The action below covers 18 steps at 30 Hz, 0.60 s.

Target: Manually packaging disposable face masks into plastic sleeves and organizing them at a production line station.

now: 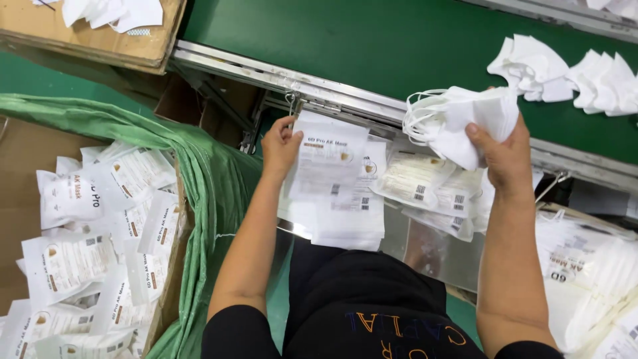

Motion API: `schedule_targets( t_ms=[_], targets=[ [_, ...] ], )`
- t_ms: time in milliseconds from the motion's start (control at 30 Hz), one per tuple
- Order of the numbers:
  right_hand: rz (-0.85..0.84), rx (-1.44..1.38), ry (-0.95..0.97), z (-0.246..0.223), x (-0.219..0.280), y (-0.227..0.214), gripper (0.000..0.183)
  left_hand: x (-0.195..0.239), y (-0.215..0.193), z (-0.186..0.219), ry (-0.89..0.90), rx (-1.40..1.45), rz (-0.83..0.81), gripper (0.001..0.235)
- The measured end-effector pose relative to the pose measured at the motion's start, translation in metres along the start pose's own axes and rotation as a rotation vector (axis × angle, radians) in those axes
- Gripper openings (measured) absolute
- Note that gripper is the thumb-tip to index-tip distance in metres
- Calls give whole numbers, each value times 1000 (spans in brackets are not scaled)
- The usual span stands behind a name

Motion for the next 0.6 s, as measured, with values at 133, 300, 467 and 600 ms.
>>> schedule_targets(
  t_ms=[133,300,467,600],
  targets=[
    [-71,342,-54,0,6,11,58,25,59,64,-76,339,-535,24],
    [-320,209,117,1,42,85,59,70,125,143,294,81,-678,15],
    [-276,-5,204,30,68,83,73,135,110,221,870,-392,-354,26],
    [-335,-132,228,66,75,83,83,167,126,209,901,-445,-654,35]
  ],
)
Point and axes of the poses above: each hand's wrist, its own x-axis away from the middle knuckle, its own y-axis out of the palm, z = x × y, the point moved 10 cm from there along -x, towards the middle knuckle, and after that the axes turned 7 degrees about x, right-handed, at the moved point
